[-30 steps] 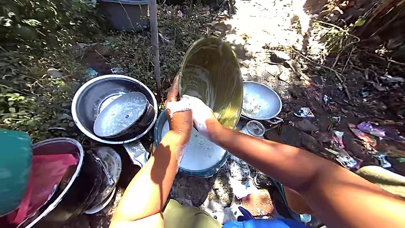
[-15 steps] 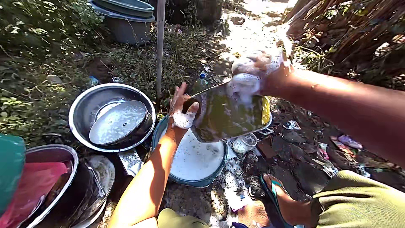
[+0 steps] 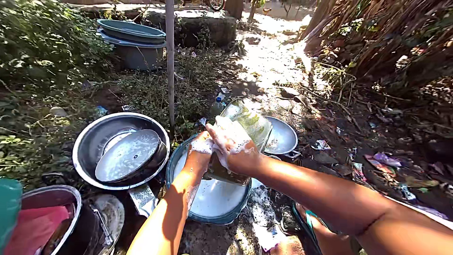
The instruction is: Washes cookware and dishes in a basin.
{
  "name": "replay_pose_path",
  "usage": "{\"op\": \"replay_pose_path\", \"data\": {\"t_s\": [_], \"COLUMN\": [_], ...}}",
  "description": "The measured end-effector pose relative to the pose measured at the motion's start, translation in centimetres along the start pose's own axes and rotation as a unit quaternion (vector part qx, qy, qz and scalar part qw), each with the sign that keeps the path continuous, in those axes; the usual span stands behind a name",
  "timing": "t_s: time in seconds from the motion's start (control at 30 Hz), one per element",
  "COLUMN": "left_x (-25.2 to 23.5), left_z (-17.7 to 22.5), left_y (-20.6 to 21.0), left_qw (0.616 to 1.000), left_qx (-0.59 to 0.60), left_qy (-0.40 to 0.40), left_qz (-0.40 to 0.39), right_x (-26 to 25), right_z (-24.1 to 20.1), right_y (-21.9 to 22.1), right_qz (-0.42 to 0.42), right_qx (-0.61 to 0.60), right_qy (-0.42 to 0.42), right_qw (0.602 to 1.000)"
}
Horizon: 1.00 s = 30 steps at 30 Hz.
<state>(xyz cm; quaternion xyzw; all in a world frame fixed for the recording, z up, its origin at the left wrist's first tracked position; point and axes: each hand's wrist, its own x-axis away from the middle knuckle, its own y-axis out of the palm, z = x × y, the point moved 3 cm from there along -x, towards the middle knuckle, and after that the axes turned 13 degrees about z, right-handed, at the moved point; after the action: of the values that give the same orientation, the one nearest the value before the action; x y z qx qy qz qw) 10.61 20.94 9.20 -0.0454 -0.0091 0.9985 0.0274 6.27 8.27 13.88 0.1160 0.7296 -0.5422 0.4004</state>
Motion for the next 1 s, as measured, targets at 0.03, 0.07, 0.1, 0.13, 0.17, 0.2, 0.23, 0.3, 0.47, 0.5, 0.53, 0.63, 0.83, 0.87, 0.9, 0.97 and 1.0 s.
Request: {"op": "replay_pose_path", "data": {"t_s": [0.03, 0.07, 0.1, 0.13, 0.17, 0.2, 0.23, 0.3, 0.47, 0.5, 0.53, 0.63, 0.83, 0.87, 0.9, 0.97, 1.0], "left_x": [-0.1, -0.2, -0.4, -0.5, -0.5, -0.5, -0.6, -0.9, -0.8, -0.8, -0.8, -1.0, -1.1, -1.0, -1.0, -1.4, -1.7], "left_z": [0.2, 0.3, 0.2, 0.3, 0.4, 0.4, 0.4, 0.0, -1.2, -1.3, -1.4, -2.0, -1.3, -1.3, -1.4, -2.1, -2.5], "left_y": [-0.5, -1.1, -1.9, -2.8, -3.5, -3.9, -4.1, -4.0, -3.1, -2.9, -2.9, -4.0, -3.7, -3.3, -3.2, -3.6, -4.1], "left_qw": [1.000, 0.999, 0.998, 0.996, 0.993, 0.990, 0.985, 0.976, 0.972, 0.969, 0.965, 0.946, 0.939, 0.940, 0.941, 0.938, 0.935], "left_qx": [-0.014, -0.031, -0.040, -0.041, -0.031, -0.006, 0.020, 0.047, 0.099, 0.123, 0.147, 0.187, 0.186, 0.187, 0.188, 0.194, 0.197], "left_qy": [-0.012, -0.023, -0.025, -0.026, -0.020, -0.013, -0.017, -0.035, -0.088, -0.089, -0.097, -0.136, -0.168, -0.161, -0.152, -0.134, -0.128], "left_qz": [0.006, 0.025, 0.049, 0.077, 0.110, 0.143, 0.170, 0.208, 0.196, 0.195, 0.196, 0.227, 0.236, 0.235, 0.237, 0.255, 0.267], "right_x": [-1.5, -3.4, -5.2, -6.3, -6.6, -6.5, -6.3, -6.5, -3.8, -2.1, 0.1, 6.6, 0.7, -0.4, -0.7, 1.3, 3.0], "right_z": [1.2, 3.4, 6.5, 10.1, 13.4, 15.6, 16.3, 14.1, 3.5, 2.4, 1.8, 3.6, 10.9, 9.4, 7.1, 3.0, 2.2], "right_y": [-0.1, -0.3, -0.6, -0.9, -1.3, -1.8, -2.3, -3.8, -4.8, -3.9, -2.9, -1.0, -2.8, -2.2, -1.4, 0.3, 0.7], "right_qz": [-0.041, -0.071, -0.099, -0.108, -0.101, -0.095, -0.095, -0.092, 0.124, 0.157, 0.168, 0.187, 0.139, 0.154, 0.164, 0.172, 0.166], "right_qx": [0.005, 0.001, -0.016, -0.047, -0.072, -0.083, -0.079, -0.029, -0.003, -0.034, -0.076, -0.149, 0.001, -0.015, -0.052, -0.146, -0.178], "right_qy": [0.022, 0.064, 0.124, 0.190, 0.249, 0.303, 0.341, 0.352, 0.143, 0.105, 0.075, 0.046, 0.280, 0.235, 0.175, 0.050, 0.010], "right_qw": [0.999, 0.995, 0.987, 0.975, 0.960, 0.945, 0.932, 0.931, 0.982, 0.981, 0.980, 0.970, 0.950, 0.960, 0.969, 0.973, 0.970]}}
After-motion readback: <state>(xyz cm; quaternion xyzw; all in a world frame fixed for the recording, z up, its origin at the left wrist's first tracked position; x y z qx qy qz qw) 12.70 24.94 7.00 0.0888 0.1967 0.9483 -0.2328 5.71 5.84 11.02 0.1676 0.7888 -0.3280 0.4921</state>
